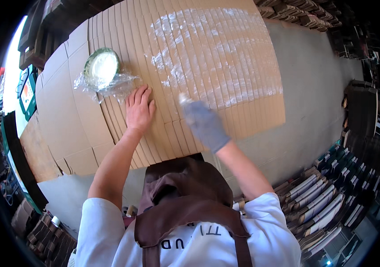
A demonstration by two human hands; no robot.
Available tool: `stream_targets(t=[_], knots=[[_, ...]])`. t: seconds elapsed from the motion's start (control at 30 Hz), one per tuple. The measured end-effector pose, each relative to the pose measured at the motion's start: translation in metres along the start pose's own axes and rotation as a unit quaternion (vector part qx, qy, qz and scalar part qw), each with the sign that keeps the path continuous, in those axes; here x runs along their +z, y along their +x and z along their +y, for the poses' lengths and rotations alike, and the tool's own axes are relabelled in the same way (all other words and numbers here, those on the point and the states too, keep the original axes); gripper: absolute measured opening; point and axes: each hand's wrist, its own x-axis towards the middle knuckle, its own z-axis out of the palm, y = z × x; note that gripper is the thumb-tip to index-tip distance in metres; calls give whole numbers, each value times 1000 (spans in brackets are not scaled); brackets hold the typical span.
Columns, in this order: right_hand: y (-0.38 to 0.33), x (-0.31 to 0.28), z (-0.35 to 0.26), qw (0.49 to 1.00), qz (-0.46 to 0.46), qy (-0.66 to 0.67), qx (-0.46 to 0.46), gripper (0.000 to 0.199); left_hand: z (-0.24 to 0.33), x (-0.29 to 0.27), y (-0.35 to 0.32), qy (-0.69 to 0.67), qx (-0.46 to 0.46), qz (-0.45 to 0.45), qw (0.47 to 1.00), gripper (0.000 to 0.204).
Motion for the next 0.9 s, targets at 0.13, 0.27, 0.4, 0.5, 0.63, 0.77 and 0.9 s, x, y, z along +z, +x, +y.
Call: stream_targets(t=[0.13, 0.27, 0.4, 0.5, 0.63, 0.77, 0.9], knots=[[24, -13, 34, 997, -13, -30, 68, 20, -1, -7, 3, -4, 0, 5, 1000, 47], [55, -36, 31, 985, 8, -59, 165, 12, -8, -1, 9, 3, -5, 11, 1000, 46], [37, 4, -10, 995, 0, 26, 96, 10, -5, 2, 3, 1, -3, 9, 1000, 46], [56, -21, 47, 975, 54, 8, 216, 11, -4, 1, 0, -2, -12, -3, 1000, 47], [62, -16, 38, 976, 120, -52, 172, 12, -2, 0, 5, -10, -18, -23, 1000, 48], [51, 34, 0, 996, -2, -54, 78, 16, -3, -3, 5, -24, -2, -12, 1000, 48], [70, -34, 88, 970, 83, -73, 216, 20, 1, -5, 3, -30, -10, -22, 999, 48]])
